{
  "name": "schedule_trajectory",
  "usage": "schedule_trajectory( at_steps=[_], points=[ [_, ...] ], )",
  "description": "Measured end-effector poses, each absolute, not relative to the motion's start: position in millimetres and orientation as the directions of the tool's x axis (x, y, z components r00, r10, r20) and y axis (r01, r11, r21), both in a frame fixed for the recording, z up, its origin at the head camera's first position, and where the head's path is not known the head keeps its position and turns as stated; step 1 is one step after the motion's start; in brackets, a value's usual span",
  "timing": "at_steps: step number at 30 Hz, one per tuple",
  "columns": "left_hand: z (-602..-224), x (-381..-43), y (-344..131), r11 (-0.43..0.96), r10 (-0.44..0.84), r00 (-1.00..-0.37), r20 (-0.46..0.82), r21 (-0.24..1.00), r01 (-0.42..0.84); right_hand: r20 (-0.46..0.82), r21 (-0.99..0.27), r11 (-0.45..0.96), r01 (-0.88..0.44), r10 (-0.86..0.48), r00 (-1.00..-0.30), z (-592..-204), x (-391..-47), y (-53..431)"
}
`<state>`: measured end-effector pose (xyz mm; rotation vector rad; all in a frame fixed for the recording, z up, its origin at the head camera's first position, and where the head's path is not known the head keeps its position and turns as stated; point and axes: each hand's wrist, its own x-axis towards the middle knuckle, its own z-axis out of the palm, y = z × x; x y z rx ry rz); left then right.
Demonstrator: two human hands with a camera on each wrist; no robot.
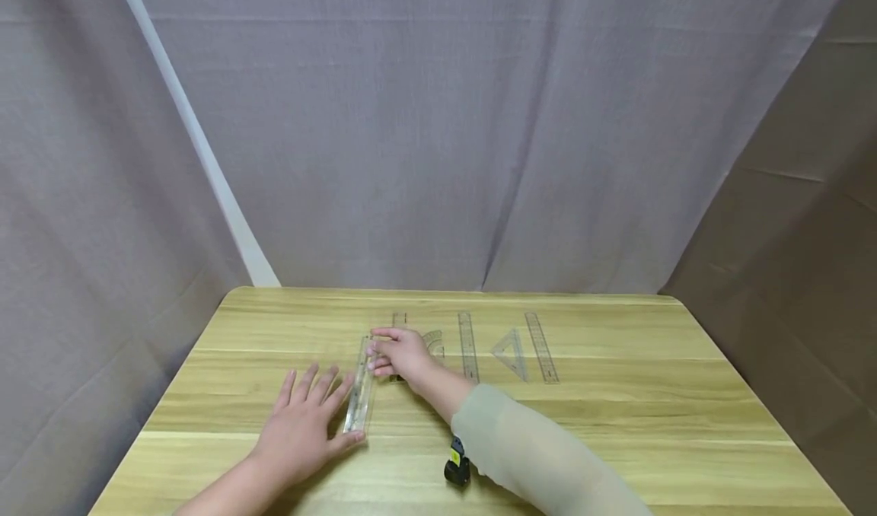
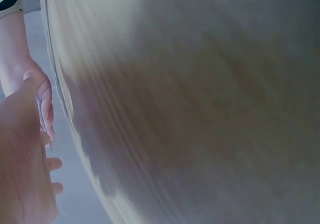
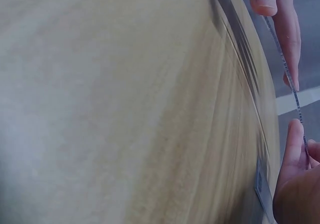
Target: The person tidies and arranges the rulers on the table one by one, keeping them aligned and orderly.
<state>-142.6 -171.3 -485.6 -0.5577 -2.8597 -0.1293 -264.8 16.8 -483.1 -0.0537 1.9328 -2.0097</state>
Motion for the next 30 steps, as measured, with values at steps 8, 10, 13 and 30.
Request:
schedule_trajectory(
  at_steps=[8, 10, 13, 30],
  points=[
    [-485, -135, -168, 0.914, 0.372, -0.889, 0.266, 0.062, 0.401, -0.191, -0.98, -0.003, 0.2, -0.287, -0.939, -481, -255, 19],
    [-485, -133, -169, 0.913, 0.372, -0.889, 0.268, 0.065, 0.402, -0.185, -0.981, -0.002, 0.194, -0.291, -0.939, -481, -252, 19],
    [-486, -130, -170, 0.914, 0.374, -0.892, 0.253, 0.063, 0.401, -0.182, -0.982, 0.004, 0.19, -0.303, -0.935, -482, -249, 19],
    [-485, -110, -174, 0.907, 0.398, -0.887, 0.235, 0.044, 0.419, -0.177, -0.984, 0.072, 0.162, -0.337, -0.925, -488, -230, 17]
  ],
)
